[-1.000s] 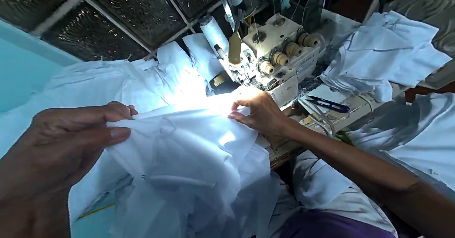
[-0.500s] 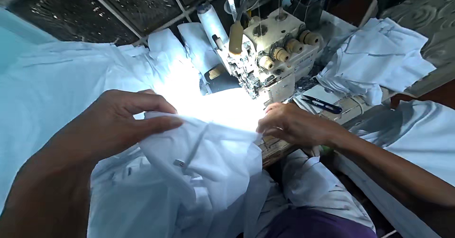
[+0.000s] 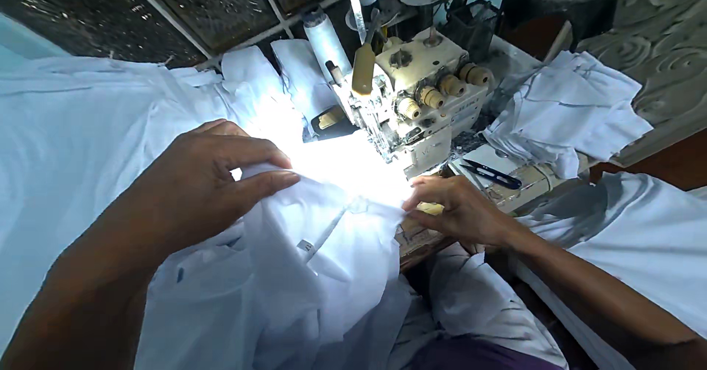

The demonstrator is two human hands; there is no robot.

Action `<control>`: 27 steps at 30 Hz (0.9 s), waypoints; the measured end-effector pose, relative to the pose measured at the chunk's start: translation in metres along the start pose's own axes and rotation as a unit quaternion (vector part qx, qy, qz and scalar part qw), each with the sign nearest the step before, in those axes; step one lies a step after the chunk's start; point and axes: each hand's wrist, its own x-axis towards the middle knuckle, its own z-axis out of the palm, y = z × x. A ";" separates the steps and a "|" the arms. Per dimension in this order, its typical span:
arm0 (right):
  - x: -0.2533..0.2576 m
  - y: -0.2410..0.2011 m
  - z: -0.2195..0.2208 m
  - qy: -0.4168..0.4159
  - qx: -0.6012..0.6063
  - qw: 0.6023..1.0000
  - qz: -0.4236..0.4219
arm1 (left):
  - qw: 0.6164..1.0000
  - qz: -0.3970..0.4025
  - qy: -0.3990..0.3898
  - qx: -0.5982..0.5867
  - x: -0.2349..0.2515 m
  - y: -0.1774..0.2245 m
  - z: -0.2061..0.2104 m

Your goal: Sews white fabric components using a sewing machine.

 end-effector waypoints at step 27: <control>0.055 -0.017 0.004 -0.118 0.066 0.989 -0.065 | 0.997 0.046 -0.012 0.069 -0.071 0.066 0.002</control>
